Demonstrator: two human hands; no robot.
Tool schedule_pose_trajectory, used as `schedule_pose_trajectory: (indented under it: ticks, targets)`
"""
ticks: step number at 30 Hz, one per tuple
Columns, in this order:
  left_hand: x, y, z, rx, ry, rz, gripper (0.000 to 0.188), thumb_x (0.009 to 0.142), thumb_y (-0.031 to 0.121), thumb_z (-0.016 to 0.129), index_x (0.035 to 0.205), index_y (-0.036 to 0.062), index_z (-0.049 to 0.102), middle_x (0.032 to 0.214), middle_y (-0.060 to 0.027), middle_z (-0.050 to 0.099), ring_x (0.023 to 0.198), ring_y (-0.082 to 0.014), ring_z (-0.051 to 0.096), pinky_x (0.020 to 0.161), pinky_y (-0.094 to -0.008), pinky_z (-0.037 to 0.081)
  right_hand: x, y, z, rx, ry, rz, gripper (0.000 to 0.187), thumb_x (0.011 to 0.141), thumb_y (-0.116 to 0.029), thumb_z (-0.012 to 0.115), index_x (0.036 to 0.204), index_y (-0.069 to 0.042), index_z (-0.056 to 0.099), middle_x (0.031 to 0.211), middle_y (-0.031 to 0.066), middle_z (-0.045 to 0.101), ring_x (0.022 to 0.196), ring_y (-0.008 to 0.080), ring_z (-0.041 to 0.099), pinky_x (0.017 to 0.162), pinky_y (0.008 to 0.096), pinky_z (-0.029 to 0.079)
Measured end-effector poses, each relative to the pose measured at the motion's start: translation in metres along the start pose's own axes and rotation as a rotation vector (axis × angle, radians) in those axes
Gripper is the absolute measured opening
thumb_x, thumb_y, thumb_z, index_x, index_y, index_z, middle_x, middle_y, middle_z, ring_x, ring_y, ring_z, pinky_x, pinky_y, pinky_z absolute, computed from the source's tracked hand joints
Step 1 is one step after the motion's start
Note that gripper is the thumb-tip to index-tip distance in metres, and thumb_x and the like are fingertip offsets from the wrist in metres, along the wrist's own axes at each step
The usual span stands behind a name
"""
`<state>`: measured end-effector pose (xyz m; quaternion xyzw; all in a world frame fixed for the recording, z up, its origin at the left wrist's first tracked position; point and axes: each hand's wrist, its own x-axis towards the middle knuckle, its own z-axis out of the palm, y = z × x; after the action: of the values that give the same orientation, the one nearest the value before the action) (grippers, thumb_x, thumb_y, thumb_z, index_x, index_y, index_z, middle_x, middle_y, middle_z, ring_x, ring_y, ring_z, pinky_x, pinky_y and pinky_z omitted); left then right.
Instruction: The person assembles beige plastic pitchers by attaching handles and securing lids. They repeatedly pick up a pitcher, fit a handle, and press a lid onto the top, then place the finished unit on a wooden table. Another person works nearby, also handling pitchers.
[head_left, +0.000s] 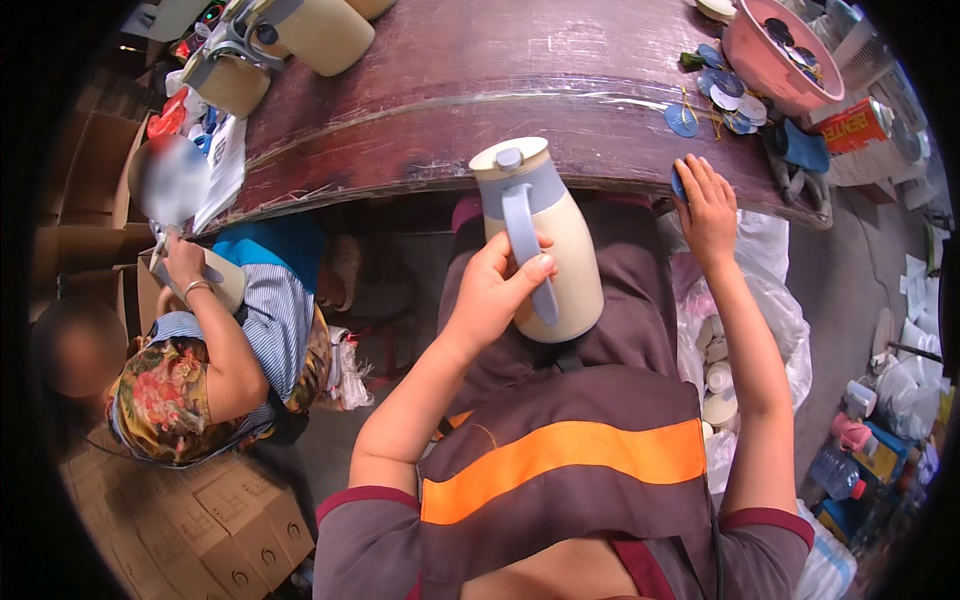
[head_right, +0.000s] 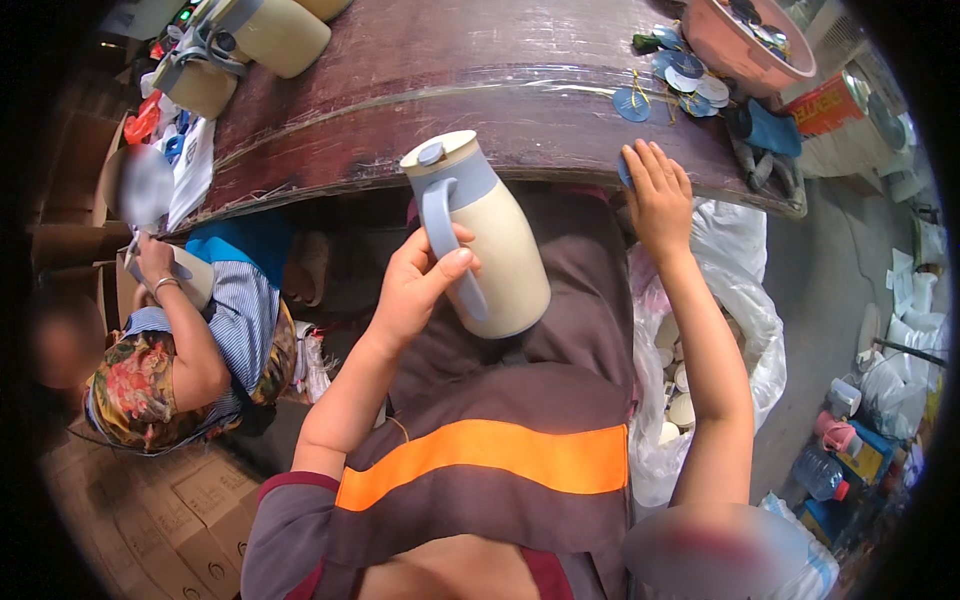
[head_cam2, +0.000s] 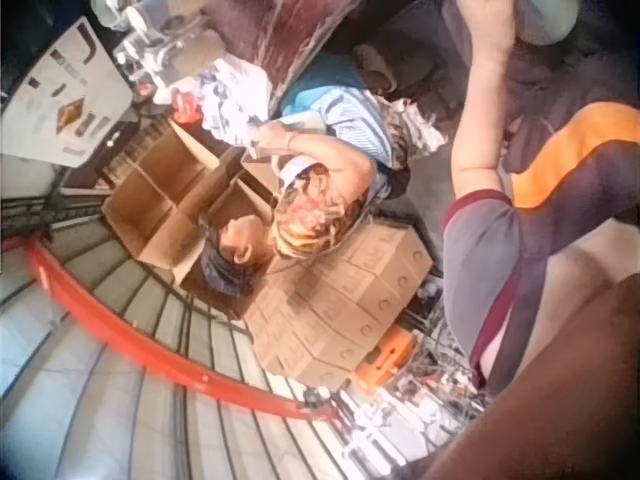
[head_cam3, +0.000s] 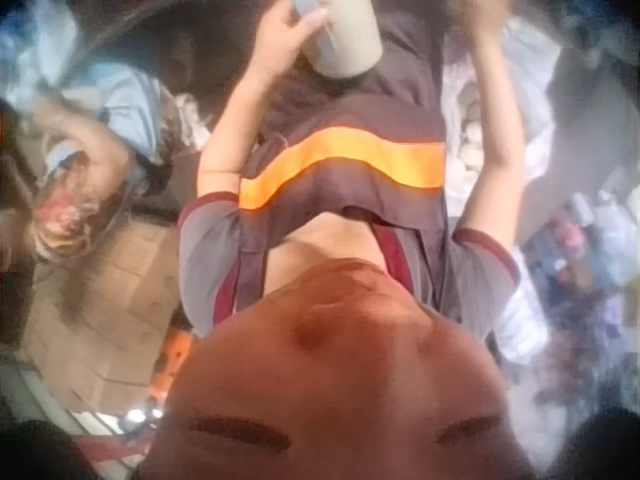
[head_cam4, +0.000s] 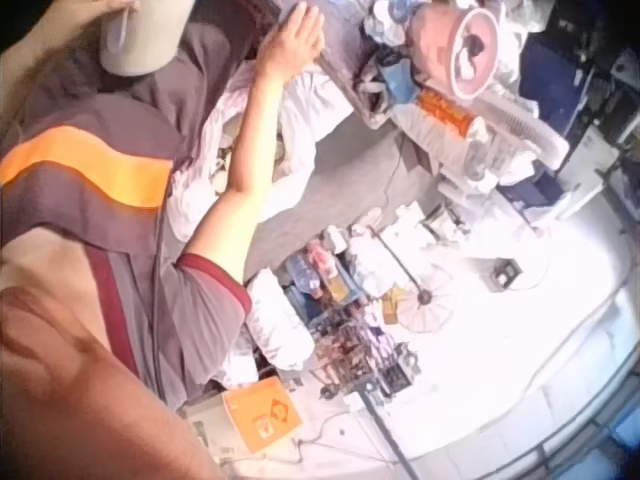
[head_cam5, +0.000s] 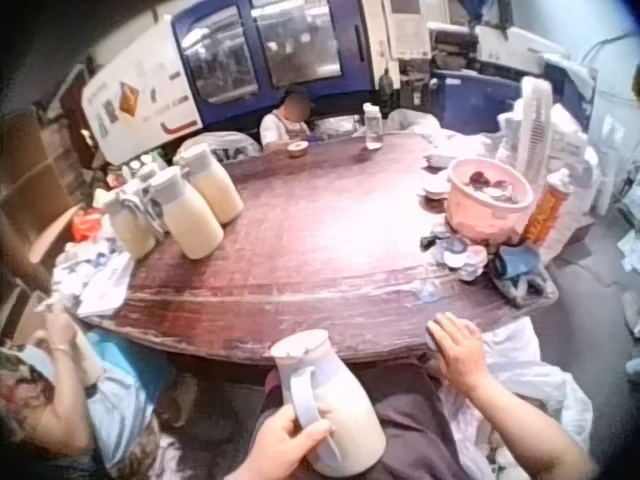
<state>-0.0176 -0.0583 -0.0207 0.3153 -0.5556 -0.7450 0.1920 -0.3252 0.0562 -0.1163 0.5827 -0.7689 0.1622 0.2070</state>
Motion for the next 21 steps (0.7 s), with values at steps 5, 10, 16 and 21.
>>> schedule_pose_trajectory:
  ticks: [5, 10, 16, 21]
  targets:
    - [-0.003, -0.001, -0.004, -0.059, -0.002, 0.001, 0.028, 0.097, 0.024, 0.056, 0.112, 0.0007, 0.058, 0.093, -0.0058, 0.065, 0.088, -0.0117, 0.061, 0.082, -0.0273, 0.049, -0.005, 0.004, -0.011, 0.477, 0.044, 0.225, 0.028, 0.093, -0.015, 0.058, 0.12, -0.01, 0.061, 0.111, 0.007, 0.067, 0.103, 0.023, 0.063, 0.089, 0.0352, 0.047]
    - [0.005, -0.008, -0.003, -0.284, 0.142, -0.014, 0.035, 0.102, 0.03, 0.045, 0.118, 0.001, 0.057, 0.092, -0.0054, 0.065, 0.081, -0.0122, 0.062, 0.075, -0.0262, 0.049, 0.017, -0.076, -0.059, 1.312, -0.427, 0.804, 0.021, 0.094, -0.025, 0.06, 0.095, -0.004, 0.061, 0.072, 0.0028, 0.063, 0.058, 0.0084, 0.058, 0.053, 0.0246, 0.045]
    - [0.001, -0.021, -0.009, 0.288, 0.188, 0.054, 0.015, 0.093, 0.009, 0.058, 0.105, 0.0011, 0.063, 0.084, -0.0003, 0.061, 0.069, -0.0061, 0.056, 0.061, -0.0206, 0.046, 0.031, -0.145, -0.066, 1.248, -0.579, 0.256, 0.022, 0.091, -0.02, 0.064, 0.085, 0.001, 0.059, 0.07, -0.0005, 0.059, 0.058, 0.005, 0.05, 0.05, 0.0228, 0.04]
    - [-0.006, -0.02, -0.008, 0.063, 0.353, 0.108, 0.018, 0.096, 0.019, 0.057, 0.102, 0.0023, 0.059, 0.077, -0.0006, 0.057, 0.065, -0.0066, 0.055, 0.059, -0.021, 0.046, 0.034, -0.131, -0.064, 1.595, -0.749, 0.492, 0.022, 0.096, -0.02, 0.057, 0.105, -0.002, 0.068, 0.084, 0.0023, 0.068, 0.065, 0.0071, 0.059, 0.055, 0.0212, 0.044]
